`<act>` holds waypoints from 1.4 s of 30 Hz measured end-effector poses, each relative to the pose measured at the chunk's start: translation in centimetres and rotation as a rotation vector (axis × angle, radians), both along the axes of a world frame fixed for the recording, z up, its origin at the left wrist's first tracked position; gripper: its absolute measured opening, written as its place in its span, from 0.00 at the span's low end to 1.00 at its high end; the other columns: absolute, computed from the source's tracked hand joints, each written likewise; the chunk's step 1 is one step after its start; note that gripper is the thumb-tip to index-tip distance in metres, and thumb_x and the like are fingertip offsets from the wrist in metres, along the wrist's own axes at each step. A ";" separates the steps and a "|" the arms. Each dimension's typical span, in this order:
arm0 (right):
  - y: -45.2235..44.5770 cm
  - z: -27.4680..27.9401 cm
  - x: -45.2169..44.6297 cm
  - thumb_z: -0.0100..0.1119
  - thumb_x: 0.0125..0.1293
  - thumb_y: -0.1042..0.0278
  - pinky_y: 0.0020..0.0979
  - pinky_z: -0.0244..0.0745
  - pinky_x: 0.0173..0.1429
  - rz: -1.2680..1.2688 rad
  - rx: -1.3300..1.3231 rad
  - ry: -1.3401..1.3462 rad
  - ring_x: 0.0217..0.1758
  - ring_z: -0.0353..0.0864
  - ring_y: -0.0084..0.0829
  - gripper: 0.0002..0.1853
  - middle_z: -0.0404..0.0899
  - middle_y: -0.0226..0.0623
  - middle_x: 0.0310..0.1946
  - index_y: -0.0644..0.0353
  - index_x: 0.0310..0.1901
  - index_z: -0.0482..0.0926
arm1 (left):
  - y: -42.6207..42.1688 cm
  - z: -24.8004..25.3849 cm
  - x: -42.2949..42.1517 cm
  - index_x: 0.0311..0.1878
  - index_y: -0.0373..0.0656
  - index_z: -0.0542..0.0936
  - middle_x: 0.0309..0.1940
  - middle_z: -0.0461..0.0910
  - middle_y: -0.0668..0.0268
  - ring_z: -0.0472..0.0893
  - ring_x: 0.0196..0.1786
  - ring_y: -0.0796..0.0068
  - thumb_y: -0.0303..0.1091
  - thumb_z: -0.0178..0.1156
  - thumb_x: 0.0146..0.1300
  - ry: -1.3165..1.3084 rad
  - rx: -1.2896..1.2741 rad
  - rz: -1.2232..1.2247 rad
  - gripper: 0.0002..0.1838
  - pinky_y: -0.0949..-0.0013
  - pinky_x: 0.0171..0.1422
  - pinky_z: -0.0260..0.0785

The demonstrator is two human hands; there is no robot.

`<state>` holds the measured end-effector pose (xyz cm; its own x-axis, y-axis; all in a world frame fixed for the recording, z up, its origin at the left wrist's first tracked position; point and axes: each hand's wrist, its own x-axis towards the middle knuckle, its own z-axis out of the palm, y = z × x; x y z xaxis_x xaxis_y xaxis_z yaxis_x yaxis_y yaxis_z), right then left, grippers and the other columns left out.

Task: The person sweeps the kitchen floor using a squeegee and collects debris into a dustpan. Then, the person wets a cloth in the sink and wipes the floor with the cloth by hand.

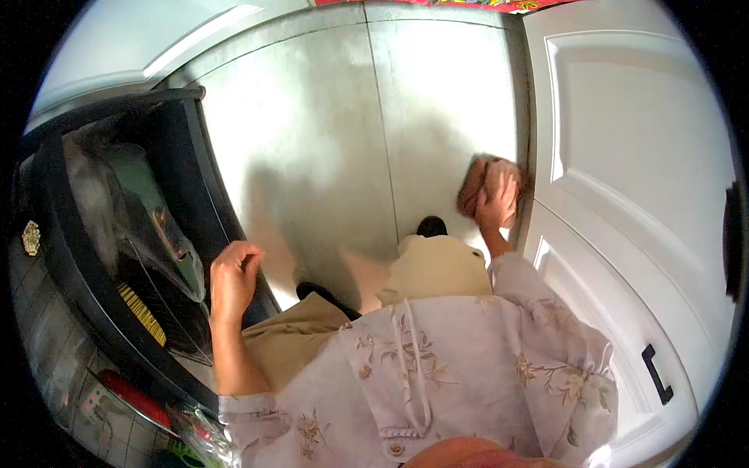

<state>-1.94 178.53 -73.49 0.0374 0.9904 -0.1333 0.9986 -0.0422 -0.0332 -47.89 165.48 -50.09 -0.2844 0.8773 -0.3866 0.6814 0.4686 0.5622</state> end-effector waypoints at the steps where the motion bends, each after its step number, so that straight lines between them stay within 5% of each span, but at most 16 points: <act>1: -1.1 -0.2 -0.4 0.55 0.53 0.56 0.57 0.42 0.64 0.030 -0.019 -0.014 0.71 0.43 0.40 0.40 0.46 0.42 0.68 0.45 0.67 0.48 | 0.0 -0.2 0.0 0.30 0.34 0.76 0.28 0.77 0.57 0.78 0.31 0.59 0.19 0.61 0.47 0.021 0.008 -0.030 0.05 0.67 0.36 0.69; 5: 7.3 1.2 -4.0 0.61 0.52 0.56 0.53 0.41 0.68 0.264 -0.079 -0.029 0.72 0.40 0.36 0.43 0.43 0.35 0.69 0.41 0.67 0.48 | -0.1 -1.0 0.1 0.30 0.34 0.76 0.27 0.77 0.57 0.77 0.31 0.59 0.19 0.60 0.47 0.005 -0.016 -0.058 0.05 0.66 0.36 0.69; 10: 19.6 -1.0 -14.0 0.47 0.59 0.44 0.51 0.36 0.69 0.359 0.144 0.042 0.72 0.40 0.33 0.34 0.45 0.32 0.69 0.39 0.66 0.51 | 1.0 -0.9 0.1 0.30 0.34 0.76 0.28 0.77 0.57 0.78 0.31 0.60 0.19 0.60 0.48 0.034 -0.028 -0.078 0.04 0.67 0.34 0.69; 13: 18.3 -1.4 -17.3 0.49 0.58 0.44 0.50 0.36 0.69 0.388 0.199 0.093 0.72 0.42 0.33 0.34 0.47 0.31 0.68 0.39 0.65 0.54 | 1.3 -1.0 0.1 0.30 0.34 0.76 0.28 0.77 0.57 0.78 0.30 0.61 0.20 0.60 0.48 0.042 0.054 -0.087 0.05 0.67 0.34 0.69; 17: 12.4 2.2 -15.5 0.54 0.55 0.47 0.50 0.37 0.69 0.930 -0.252 0.073 0.72 0.42 0.32 0.35 0.46 0.28 0.69 0.39 0.64 0.56 | 0.9 -0.2 0.5 0.29 0.35 0.77 0.27 0.77 0.57 0.77 0.32 0.58 0.21 0.61 0.47 0.038 0.063 -0.101 0.05 0.65 0.38 0.70; 19: 15.4 -0.1 -14.7 0.54 0.55 0.45 0.53 0.39 0.68 0.985 -0.205 0.086 0.72 0.43 0.33 0.34 0.48 0.27 0.68 0.39 0.64 0.58 | 0.2 0.6 0.6 0.29 0.36 0.77 0.26 0.76 0.57 0.76 0.31 0.58 0.21 0.60 0.47 0.014 0.037 -0.079 0.05 0.64 0.37 0.69; 23: 22.5 -2.7 -22.1 0.47 0.56 0.40 0.56 0.37 0.67 0.426 0.231 0.121 0.72 0.43 0.32 0.34 0.48 0.29 0.68 0.39 0.64 0.57 | -1.8 0.8 -0.2 0.29 0.35 0.75 0.28 0.77 0.58 0.77 0.33 0.59 0.20 0.62 0.46 0.013 -0.002 -0.041 0.06 0.66 0.37 0.70; 25: 23.4 -2.9 -27.7 0.45 0.57 0.38 0.56 0.35 0.67 0.337 0.279 0.190 0.72 0.41 0.32 0.34 0.48 0.30 0.68 0.39 0.64 0.56 | -2.5 1.1 -0.4 0.29 0.35 0.75 0.28 0.77 0.58 0.77 0.33 0.59 0.20 0.62 0.46 0.036 0.039 -0.041 0.06 0.66 0.37 0.70; 32: 13.4 -0.7 -47.2 0.46 0.56 0.40 0.53 0.37 0.68 0.945 0.106 0.085 0.71 0.43 0.29 0.33 0.49 0.26 0.68 0.36 0.64 0.58 | -4.1 2.7 -0.3 0.27 0.39 0.75 0.28 0.77 0.61 0.77 0.32 0.61 0.21 0.63 0.44 0.011 0.187 0.021 0.07 0.66 0.36 0.70; 34: 10.1 -2.0 -50.9 0.48 0.57 0.43 0.53 0.39 0.68 1.115 0.098 0.261 0.71 0.42 0.29 0.32 0.48 0.26 0.68 0.34 0.64 0.57 | -4.2 3.3 -0.5 0.26 0.39 0.75 0.27 0.77 0.62 0.77 0.31 0.62 0.21 0.63 0.44 0.004 0.172 0.041 0.06 0.66 0.35 0.70; 42: -5.5 -1.3 -53.1 0.43 0.59 0.47 0.50 0.37 0.70 1.640 -0.187 0.367 0.68 0.51 0.34 0.26 0.59 0.30 0.63 0.44 0.59 0.66 | -5.8 4.3 -1.9 0.26 0.39 0.76 0.27 0.77 0.62 0.77 0.31 0.63 0.24 0.63 0.46 0.033 0.202 0.081 0.05 0.66 0.35 0.70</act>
